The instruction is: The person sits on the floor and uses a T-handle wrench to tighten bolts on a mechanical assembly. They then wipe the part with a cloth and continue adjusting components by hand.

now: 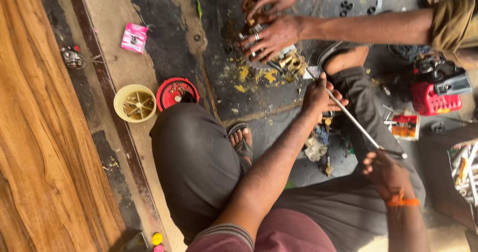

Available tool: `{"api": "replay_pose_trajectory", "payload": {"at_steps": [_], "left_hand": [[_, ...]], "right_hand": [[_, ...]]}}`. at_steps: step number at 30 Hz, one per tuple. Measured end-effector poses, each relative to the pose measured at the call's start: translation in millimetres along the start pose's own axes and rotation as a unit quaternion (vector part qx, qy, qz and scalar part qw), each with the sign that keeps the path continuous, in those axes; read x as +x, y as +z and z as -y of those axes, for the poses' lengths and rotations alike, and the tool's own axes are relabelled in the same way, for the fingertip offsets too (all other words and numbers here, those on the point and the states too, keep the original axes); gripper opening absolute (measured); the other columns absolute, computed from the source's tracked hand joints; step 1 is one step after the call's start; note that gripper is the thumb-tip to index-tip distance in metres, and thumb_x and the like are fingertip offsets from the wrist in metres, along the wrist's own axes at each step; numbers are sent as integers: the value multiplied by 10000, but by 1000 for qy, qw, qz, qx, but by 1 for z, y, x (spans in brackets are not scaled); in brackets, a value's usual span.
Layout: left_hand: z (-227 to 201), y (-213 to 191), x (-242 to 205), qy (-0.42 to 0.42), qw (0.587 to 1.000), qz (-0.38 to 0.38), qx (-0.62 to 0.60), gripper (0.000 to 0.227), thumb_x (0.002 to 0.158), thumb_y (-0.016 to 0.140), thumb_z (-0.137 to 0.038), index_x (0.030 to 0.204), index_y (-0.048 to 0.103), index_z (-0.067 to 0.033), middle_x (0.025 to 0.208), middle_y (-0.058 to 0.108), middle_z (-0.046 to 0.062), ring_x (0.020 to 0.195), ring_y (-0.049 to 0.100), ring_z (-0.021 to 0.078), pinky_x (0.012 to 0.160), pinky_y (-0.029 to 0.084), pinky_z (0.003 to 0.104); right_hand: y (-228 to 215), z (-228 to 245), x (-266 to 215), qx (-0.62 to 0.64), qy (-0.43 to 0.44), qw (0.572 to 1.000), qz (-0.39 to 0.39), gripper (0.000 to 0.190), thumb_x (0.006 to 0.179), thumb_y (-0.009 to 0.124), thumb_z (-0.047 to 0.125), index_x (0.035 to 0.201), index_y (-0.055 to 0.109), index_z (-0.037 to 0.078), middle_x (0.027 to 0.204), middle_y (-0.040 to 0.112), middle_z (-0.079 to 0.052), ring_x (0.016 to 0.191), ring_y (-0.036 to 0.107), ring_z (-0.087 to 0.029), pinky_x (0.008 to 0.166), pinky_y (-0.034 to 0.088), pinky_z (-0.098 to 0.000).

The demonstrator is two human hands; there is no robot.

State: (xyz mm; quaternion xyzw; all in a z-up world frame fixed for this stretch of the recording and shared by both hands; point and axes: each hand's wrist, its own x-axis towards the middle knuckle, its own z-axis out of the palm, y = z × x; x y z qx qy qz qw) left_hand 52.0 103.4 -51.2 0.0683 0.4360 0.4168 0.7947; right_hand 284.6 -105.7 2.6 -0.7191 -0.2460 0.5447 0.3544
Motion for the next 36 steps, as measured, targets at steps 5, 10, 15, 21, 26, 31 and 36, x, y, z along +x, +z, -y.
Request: {"api": "replay_pose_trajectory", "payload": {"at_steps": [5,10,15,21,26,31,36], "left_hand": [[-12,5,-9,-4,1000,-6,8,464,1099,347,-499,928,427,-75,687,596,118,621,712,345,633,648,540],[-14,4,-14,6,1000,-10,-4,460,1107,355,-494,913,433,-84,679,585,111,615,703,322,623,651,530],[-14,10,-11,-10,1000,-17,-17,466,1128,351,-490,897,436,-94,687,569,90,634,688,297,656,673,528],[-10,6,-12,5,1000,-12,-5,437,1117,339,-464,901,429,-95,686,584,92,650,718,312,674,654,516],[-7,8,-4,17,1000,-8,-20,439,1119,353,-470,904,425,-94,662,562,82,614,691,286,652,657,524],[-2,5,-4,18,1000,-11,-14,434,1111,368,-462,901,425,-86,663,566,85,610,698,278,656,655,509],[-13,5,-4,12,1000,-20,-2,425,1103,356,-475,906,428,-105,669,565,80,606,689,272,647,653,489]], "right_hand": [[7,28,-22,-255,-219,936,-104,417,1114,574,278,1224,669,-113,1033,741,-187,930,696,-248,867,541,-380],[41,44,-36,-157,-178,970,-48,365,1082,628,216,1200,693,-123,1064,744,-184,862,688,-246,810,555,-389],[31,49,-42,-210,-287,935,3,317,1140,561,209,1297,674,-42,1271,728,-153,1114,676,-202,994,514,-349],[31,30,-45,-332,-308,887,-93,415,1043,584,249,1372,651,5,1211,743,-135,1079,693,-183,894,519,-295],[38,31,-40,-325,-191,922,-90,387,1058,647,301,1228,739,-35,1015,769,-135,939,720,-218,850,532,-345],[35,39,-31,-138,-78,987,-2,431,1070,610,325,1263,697,-51,1018,757,-119,898,707,-212,798,533,-335],[21,49,-27,-286,-233,929,-30,475,1083,572,348,1298,656,-66,1021,745,-103,858,693,-206,746,533,-326]]}}
